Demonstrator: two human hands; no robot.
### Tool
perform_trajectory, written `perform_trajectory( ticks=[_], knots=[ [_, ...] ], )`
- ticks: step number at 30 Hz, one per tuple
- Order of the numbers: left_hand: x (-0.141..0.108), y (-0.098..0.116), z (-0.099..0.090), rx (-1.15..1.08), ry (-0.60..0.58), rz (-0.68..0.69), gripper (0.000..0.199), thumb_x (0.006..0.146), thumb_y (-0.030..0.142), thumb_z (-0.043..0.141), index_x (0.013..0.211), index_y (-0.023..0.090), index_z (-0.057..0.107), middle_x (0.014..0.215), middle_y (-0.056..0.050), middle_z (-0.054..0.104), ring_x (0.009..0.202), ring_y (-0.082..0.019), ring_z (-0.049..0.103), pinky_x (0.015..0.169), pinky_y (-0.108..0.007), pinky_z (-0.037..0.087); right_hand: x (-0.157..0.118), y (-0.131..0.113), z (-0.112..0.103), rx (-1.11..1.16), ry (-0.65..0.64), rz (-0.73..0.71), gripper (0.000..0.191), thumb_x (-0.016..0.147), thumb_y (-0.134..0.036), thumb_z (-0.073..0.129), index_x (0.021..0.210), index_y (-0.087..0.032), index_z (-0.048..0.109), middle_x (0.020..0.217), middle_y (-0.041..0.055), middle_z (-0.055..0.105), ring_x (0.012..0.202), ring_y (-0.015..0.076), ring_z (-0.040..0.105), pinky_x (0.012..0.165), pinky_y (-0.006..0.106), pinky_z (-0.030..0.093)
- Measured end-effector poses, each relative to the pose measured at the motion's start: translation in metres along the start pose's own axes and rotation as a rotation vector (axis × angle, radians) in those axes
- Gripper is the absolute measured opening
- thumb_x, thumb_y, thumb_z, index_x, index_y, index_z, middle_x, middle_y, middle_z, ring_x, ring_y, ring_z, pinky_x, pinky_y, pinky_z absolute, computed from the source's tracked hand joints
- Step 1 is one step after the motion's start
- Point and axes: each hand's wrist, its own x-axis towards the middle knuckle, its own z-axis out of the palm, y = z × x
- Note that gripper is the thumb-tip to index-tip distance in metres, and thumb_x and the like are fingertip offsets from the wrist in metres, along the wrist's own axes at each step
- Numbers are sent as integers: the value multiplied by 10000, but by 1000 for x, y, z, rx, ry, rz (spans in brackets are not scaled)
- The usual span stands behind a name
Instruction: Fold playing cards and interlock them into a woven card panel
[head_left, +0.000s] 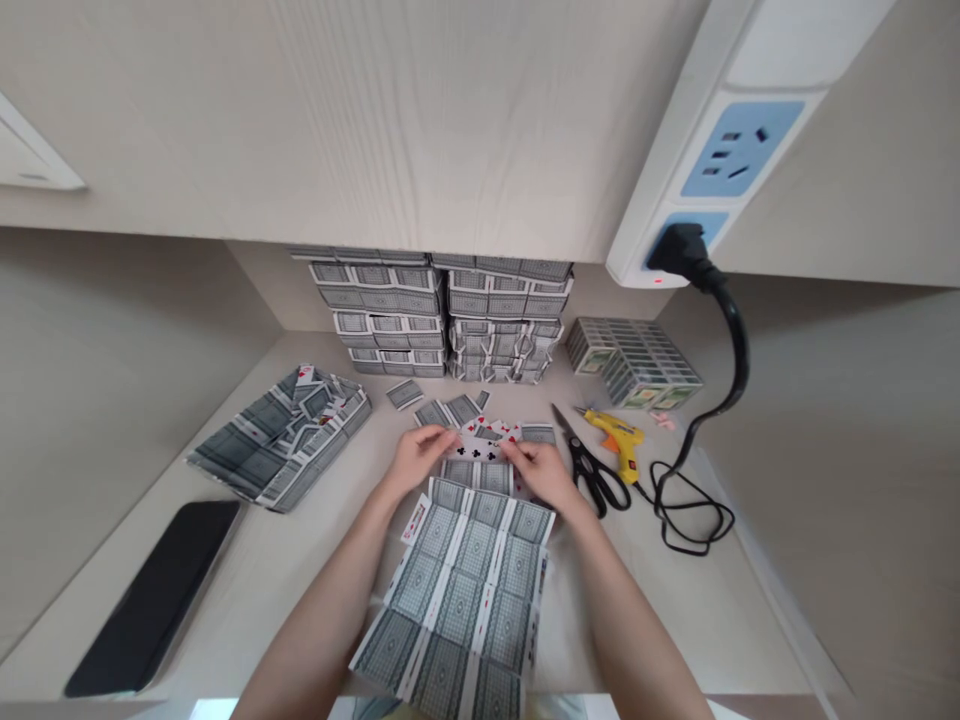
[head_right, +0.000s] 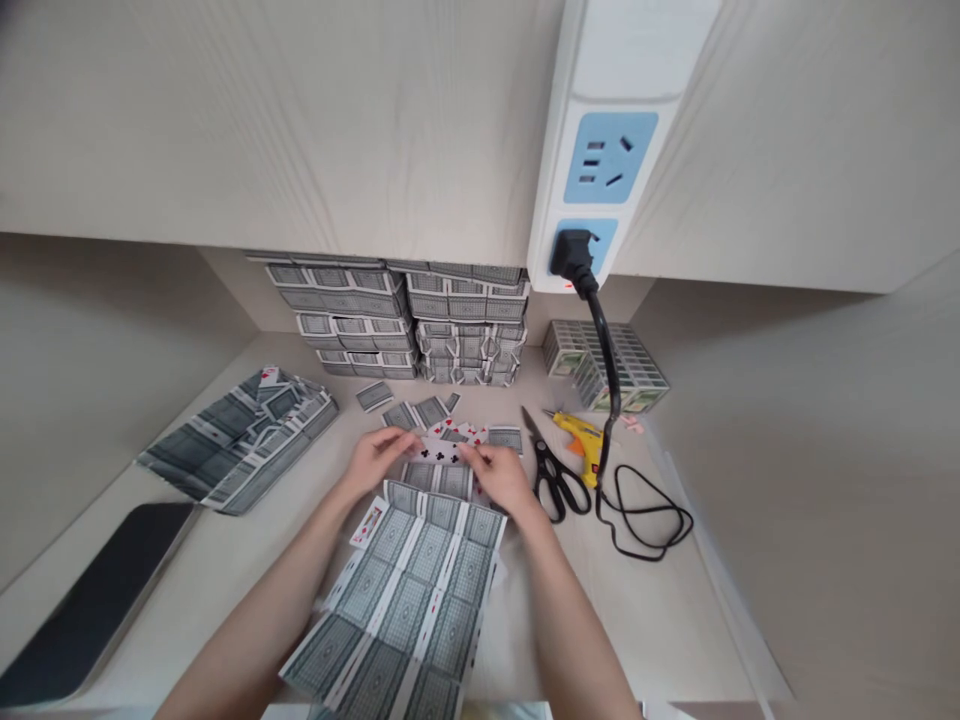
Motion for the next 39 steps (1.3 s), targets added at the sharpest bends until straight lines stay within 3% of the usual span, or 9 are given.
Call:
perform_trajectory(
  ticks=[3, 5, 9, 14, 20, 23, 29, 39],
  knots=[
    [4, -8, -8, 224, 267, 104, 235, 770, 374, 544, 871, 184, 639, 881, -60, 652, 867, -211, 577, 831, -354, 429, 2, 8, -9, -78, 130, -57, 303, 799, -420, 482, 711, -190, 658, 655, 18, 649, 595, 153, 559, 588, 252, 399],
    [8, -13, -12, 390, 340, 190, 301, 755, 361, 569, 1007, 203, 610, 1022, -75, 622, 1011, -235, 523, 925, -385, 368, 4, 13, -12, -85, 182, -84, 224, 785, -363, 516, 826, -200, 665, 801, 35, 677, 670, 163, 583, 645, 267, 422],
    [12, -22, -15, 601, 296, 230, 516, 729, 334, 604, 1212, 206, 476, 1206, -97, 522, 1157, -262, 422, 993, -419, 307, 5, 15, -7, -103, 151, -125, 206, 762, -315, 556, 911, -215, 658, 955, 52, 663, 791, 183, 601, 733, 300, 445],
    [12, -27, -13, 700, 300, 213, 489, 710, 294, 624, 1172, 202, 490, 1154, -92, 538, 1107, -260, 454, 955, -413, 354, 6, 10, 11, -161, 20, -173, 284, 750, -300, 587, 1030, -271, 617, 1084, 19, 618, 1006, 191, 553, 863, 321, 409],
    [10, -19, -10, 548, 370, 320, 481, 701, 270, 640, 1151, 208, 485, 1118, -76, 545, 1072, -228, 474, 917, -386, 386, 8, 10, 14, -209, 2, -61, 316, 659, -331, 680, 957, -241, 627, 858, 18, 637, 800, 175, 587, 714, 279, 430],
    [9, -17, -7, 487, 333, 340, 476, 700, 271, 644, 1145, 213, 485, 1135, -70, 543, 1079, -222, 473, 913, -383, 389, 7, 8, 12, -229, -25, -46, 267, 655, -360, 679, 885, -231, 634, 786, 7, 617, 732, 156, 576, 670, 259, 413],
    [8, -19, -4, 440, 228, 318, 477, 708, 243, 624, 1159, 209, 471, 1167, -75, 511, 1093, -217, 474, 886, -364, 417, 5, 1, 13, -328, -25, -30, 423, 561, -442, 723, 904, -231, 595, 929, 18, 588, 811, 170, 563, 647, 257, 383],
    [9, -20, -5, 393, 169, 320, 472, 686, 209, 628, 1138, 208, 492, 1158, -75, 525, 1100, -227, 476, 942, -399, 372, 7, 7, 13, -226, -30, 5, 308, 562, -440, 714, 666, -190, 567, 683, 1, 577, 605, 132, 504, 537, 227, 320]
  ],
)
